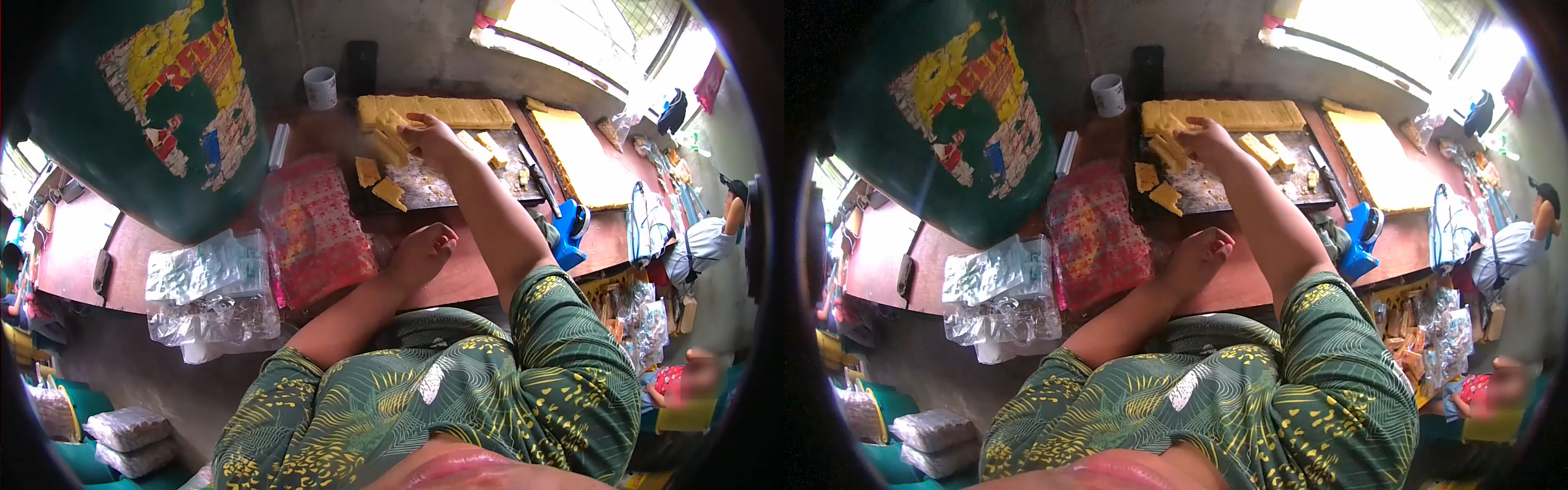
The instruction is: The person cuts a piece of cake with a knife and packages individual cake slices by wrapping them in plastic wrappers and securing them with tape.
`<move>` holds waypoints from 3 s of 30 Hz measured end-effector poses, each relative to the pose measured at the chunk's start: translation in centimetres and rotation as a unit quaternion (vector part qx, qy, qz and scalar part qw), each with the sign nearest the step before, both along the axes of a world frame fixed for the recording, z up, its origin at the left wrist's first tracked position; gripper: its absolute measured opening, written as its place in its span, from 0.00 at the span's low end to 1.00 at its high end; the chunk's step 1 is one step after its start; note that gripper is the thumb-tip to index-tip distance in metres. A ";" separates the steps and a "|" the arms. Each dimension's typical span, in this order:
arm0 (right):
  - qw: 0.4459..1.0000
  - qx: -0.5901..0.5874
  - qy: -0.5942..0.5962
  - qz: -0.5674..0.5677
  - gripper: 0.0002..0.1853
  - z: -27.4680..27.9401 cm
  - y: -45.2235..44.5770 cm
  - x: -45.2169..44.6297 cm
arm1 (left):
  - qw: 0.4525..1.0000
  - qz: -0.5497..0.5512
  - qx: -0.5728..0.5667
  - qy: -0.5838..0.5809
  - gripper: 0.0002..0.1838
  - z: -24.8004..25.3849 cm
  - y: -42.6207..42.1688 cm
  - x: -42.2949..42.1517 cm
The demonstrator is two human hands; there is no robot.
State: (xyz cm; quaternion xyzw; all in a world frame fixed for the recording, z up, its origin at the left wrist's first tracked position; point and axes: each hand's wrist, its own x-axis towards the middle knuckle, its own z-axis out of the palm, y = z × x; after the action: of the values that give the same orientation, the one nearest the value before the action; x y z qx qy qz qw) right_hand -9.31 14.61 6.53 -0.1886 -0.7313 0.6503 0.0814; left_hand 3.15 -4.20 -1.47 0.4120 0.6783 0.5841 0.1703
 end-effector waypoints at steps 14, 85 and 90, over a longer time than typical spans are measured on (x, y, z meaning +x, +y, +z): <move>0.901 -0.364 0.235 0.014 0.21 -1.9 4.7 19.6 | 0.993 0.018 0.108 0.038 0.06 1.6 -3.8 0.5; 0.879 -0.437 0.180 0.070 0.22 -9.8 7.4 28.9 | 0.930 0.229 -0.206 0.199 0.15 -2.7 -17.9 -12.9; 0.874 -0.450 0.170 0.065 0.23 -9.6 7.3 28.6 | 0.947 0.272 0.099 -0.143 0.15 6.4 -12.3 -8.4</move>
State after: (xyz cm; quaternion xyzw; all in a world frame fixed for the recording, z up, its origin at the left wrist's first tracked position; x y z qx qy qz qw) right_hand 19.25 21.89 -3.08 -0.0436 -0.3455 0.9349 0.0690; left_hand -5.23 -16.53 4.90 0.1391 0.6719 0.7251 0.0586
